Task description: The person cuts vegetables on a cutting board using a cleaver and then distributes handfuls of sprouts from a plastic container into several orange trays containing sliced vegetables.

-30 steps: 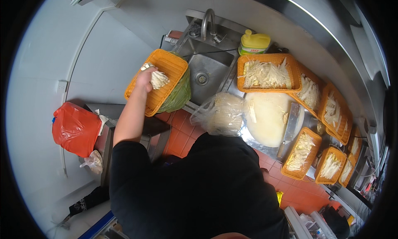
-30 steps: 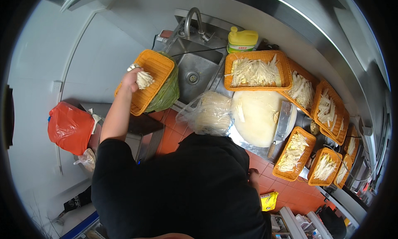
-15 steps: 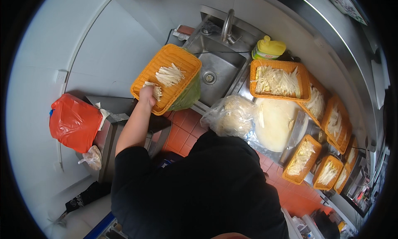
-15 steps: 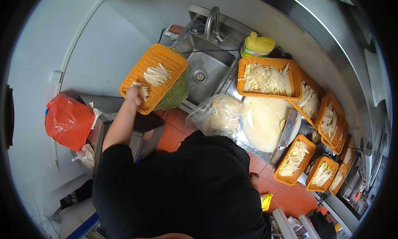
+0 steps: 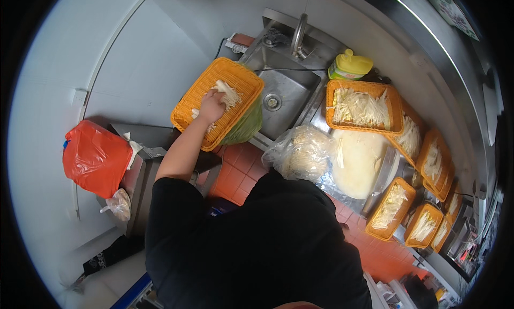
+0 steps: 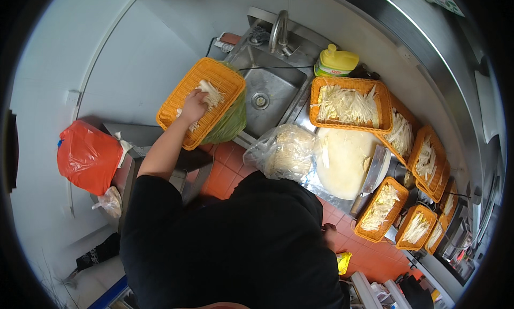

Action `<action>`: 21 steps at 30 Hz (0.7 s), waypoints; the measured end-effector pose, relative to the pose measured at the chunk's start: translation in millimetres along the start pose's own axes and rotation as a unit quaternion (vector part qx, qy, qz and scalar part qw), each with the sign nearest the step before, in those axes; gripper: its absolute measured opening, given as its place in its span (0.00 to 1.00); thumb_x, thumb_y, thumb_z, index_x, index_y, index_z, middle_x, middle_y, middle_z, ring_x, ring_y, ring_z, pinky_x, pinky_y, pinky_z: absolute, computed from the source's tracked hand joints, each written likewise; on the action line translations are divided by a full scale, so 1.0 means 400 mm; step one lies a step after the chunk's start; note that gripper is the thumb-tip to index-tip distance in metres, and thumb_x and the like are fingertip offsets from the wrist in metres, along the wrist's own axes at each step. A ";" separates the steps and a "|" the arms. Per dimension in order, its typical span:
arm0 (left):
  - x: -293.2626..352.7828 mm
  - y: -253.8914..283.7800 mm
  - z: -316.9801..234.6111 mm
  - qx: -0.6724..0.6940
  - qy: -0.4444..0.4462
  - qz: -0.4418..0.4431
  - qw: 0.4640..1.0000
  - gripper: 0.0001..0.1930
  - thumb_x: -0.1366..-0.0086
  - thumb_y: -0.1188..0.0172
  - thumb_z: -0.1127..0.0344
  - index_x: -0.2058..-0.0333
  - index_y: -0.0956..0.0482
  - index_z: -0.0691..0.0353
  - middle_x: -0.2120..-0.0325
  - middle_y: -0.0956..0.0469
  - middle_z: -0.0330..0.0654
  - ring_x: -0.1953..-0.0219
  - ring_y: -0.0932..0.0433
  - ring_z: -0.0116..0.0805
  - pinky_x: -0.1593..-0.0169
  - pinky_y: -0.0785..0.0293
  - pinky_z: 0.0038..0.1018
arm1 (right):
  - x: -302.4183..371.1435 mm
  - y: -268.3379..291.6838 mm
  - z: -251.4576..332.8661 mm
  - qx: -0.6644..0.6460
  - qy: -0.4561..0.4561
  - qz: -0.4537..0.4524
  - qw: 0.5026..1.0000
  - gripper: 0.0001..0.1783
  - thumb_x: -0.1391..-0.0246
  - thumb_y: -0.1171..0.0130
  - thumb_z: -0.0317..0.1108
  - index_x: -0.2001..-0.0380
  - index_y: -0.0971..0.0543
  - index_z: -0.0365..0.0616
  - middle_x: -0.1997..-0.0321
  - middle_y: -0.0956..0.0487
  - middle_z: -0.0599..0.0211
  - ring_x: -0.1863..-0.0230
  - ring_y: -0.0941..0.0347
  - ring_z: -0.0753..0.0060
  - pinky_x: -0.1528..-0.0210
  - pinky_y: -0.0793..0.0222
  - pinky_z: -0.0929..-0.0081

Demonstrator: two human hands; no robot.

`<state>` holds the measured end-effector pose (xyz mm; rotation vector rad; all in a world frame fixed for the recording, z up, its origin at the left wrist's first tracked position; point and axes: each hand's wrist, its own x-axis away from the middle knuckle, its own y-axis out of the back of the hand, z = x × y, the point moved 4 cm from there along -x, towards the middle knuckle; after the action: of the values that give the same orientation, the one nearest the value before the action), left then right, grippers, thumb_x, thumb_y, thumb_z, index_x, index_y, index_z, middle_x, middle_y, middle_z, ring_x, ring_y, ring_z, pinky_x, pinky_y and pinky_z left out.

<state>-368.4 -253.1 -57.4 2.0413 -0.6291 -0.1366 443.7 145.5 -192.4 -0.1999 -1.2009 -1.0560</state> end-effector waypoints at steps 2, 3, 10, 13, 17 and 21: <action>-0.018 0.002 0.007 -0.052 -0.058 -0.016 0.997 0.28 0.40 0.41 0.67 0.39 0.26 0.61 0.38 0.30 0.57 0.36 0.32 0.57 0.34 0.35 0.43 | 0.142 -0.073 0.147 0.075 0.037 -0.015 0.996 0.14 0.40 0.47 0.32 0.52 0.25 0.38 0.64 0.18 0.54 0.69 0.23 0.59 0.68 0.27 0.65; -0.033 0.001 0.001 -0.047 -0.064 0.001 0.997 0.28 0.40 0.41 0.66 0.39 0.26 0.61 0.38 0.30 0.57 0.36 0.32 0.57 0.34 0.36 0.43 | 0.173 -0.062 0.147 0.073 0.037 -0.018 0.996 0.14 0.40 0.47 0.32 0.52 0.25 0.38 0.64 0.18 0.55 0.69 0.23 0.60 0.68 0.27 0.65; 0.045 0.109 -0.044 -0.123 0.010 0.086 0.989 0.25 0.41 0.40 0.65 0.44 0.23 0.61 0.45 0.25 0.55 0.40 0.29 0.55 0.36 0.33 0.44 | -0.007 0.078 -0.126 0.086 0.107 0.001 0.991 0.15 0.38 0.47 0.34 0.52 0.26 0.38 0.64 0.19 0.58 0.67 0.23 0.63 0.67 0.27 0.64; 0.102 0.141 0.005 -0.146 -0.014 0.100 0.984 0.21 0.42 0.41 0.68 0.48 0.21 0.60 0.51 0.23 0.53 0.44 0.27 0.55 0.39 0.31 0.45 | -0.004 0.036 -0.091 0.074 0.078 0.005 0.994 0.14 0.38 0.48 0.33 0.53 0.26 0.38 0.65 0.19 0.59 0.67 0.23 0.65 0.68 0.27 0.65; 0.132 0.150 0.059 -0.145 -0.045 0.071 0.986 0.16 0.42 0.44 0.73 0.55 0.18 0.59 0.54 0.21 0.51 0.47 0.25 0.54 0.42 0.31 0.45 | 0.051 0.012 -0.005 0.049 0.035 0.009 0.998 0.12 0.38 0.48 0.33 0.54 0.25 0.39 0.65 0.20 0.59 0.68 0.23 0.66 0.69 0.27 0.67; 0.107 0.141 0.085 -0.154 -0.082 0.008 0.985 0.14 0.42 0.45 0.75 0.59 0.16 0.58 0.53 0.20 0.49 0.48 0.24 0.52 0.41 0.32 0.43 | 0.126 -0.032 0.103 0.046 0.042 0.014 0.998 0.11 0.38 0.48 0.32 0.56 0.25 0.40 0.65 0.20 0.60 0.69 0.23 0.68 0.71 0.27 0.69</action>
<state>-364.5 -323.1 -22.1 1.7377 -0.6811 -0.3729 405.7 136.6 -138.6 -0.0992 -1.1644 -0.9740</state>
